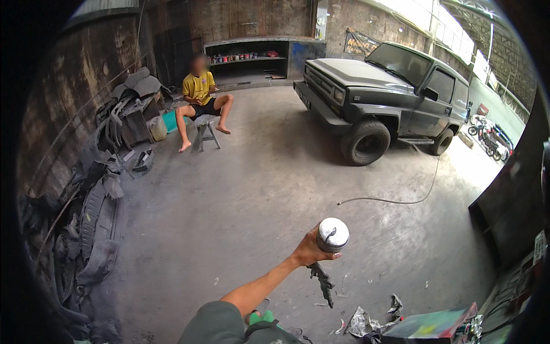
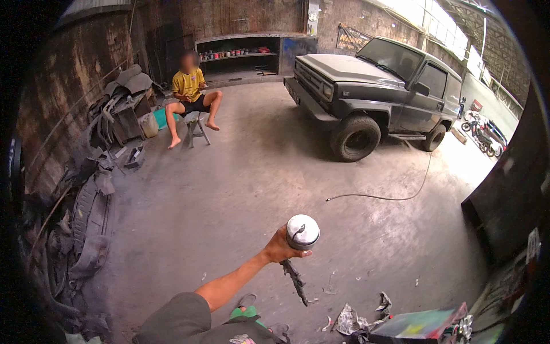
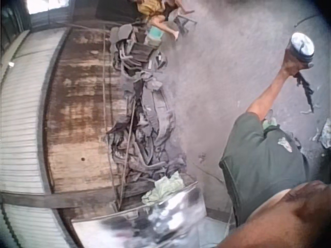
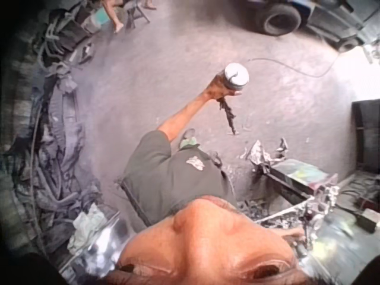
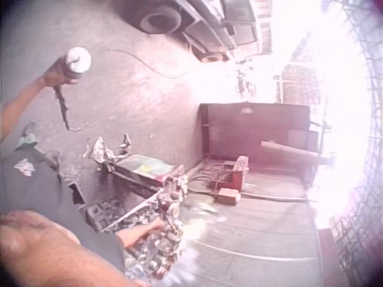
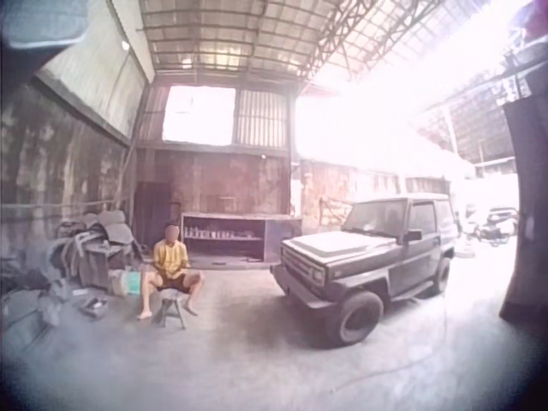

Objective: The person uses a spray gun to apply paint to the rear of a silver car inside a paint booth. After finishing the spray, the person walks to a workbench, pours liquid from a bottle into the spray gun cup, and stirs the mixture.

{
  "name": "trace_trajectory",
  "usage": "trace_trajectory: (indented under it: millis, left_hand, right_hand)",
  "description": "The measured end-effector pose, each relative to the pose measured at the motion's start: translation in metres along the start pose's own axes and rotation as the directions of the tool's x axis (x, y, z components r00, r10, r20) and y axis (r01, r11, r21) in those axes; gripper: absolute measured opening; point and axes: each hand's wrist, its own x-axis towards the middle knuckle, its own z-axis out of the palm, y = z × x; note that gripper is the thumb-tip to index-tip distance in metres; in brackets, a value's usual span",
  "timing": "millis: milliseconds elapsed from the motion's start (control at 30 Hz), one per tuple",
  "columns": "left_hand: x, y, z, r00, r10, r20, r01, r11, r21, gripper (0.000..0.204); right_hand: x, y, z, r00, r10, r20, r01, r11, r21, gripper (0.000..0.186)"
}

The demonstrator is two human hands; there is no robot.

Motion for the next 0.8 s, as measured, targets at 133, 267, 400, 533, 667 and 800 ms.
trace_trajectory:
  millis: [133,267,400,533,667,800]
  left_hand:
    - [0.011,0.007,0.021,0.998,0.031,0.059,-0.031,0.999,-0.01,0.081]
    - [0.005,0.013,0.03,0.995,0.092,0.048,-0.092,0.996,-0.003,0.078]
    - [0.002,0.026,0.045,0.979,0.073,0.188,-0.072,0.997,-0.015,0.085]
    - [0.0,0.026,0.042,0.976,0.139,0.167,-0.147,0.989,0.033,0.086]
    - [-0.001,0.035,0.029,0.959,0.03,0.281,-0.015,0.998,-0.055,0.088]
    - [0.007,0.041,0.025,0.933,0.084,0.349,-0.016,0.981,-0.193,0.089]
  right_hand:
    - [-0.024,-0.072,0.036,0.966,-0.162,0.201,0.132,0.979,0.155,0.068]
    - [-0.037,-0.168,0.078,0.799,-0.498,0.337,0.332,0.832,0.444,0.08]
    - [-0.055,-0.276,0.082,0.861,-0.447,0.243,0.207,0.744,0.636,0.027]
    - [-0.056,-0.287,0.123,0.803,-0.321,0.502,-0.107,0.751,0.651,0.031]
    - [-0.071,-0.29,0.119,0.801,-0.205,0.563,-0.22,0.774,0.594,0.016]
    - [-0.079,-0.285,0.12,0.822,-0.199,0.534,-0.06,0.902,0.428,0.027]
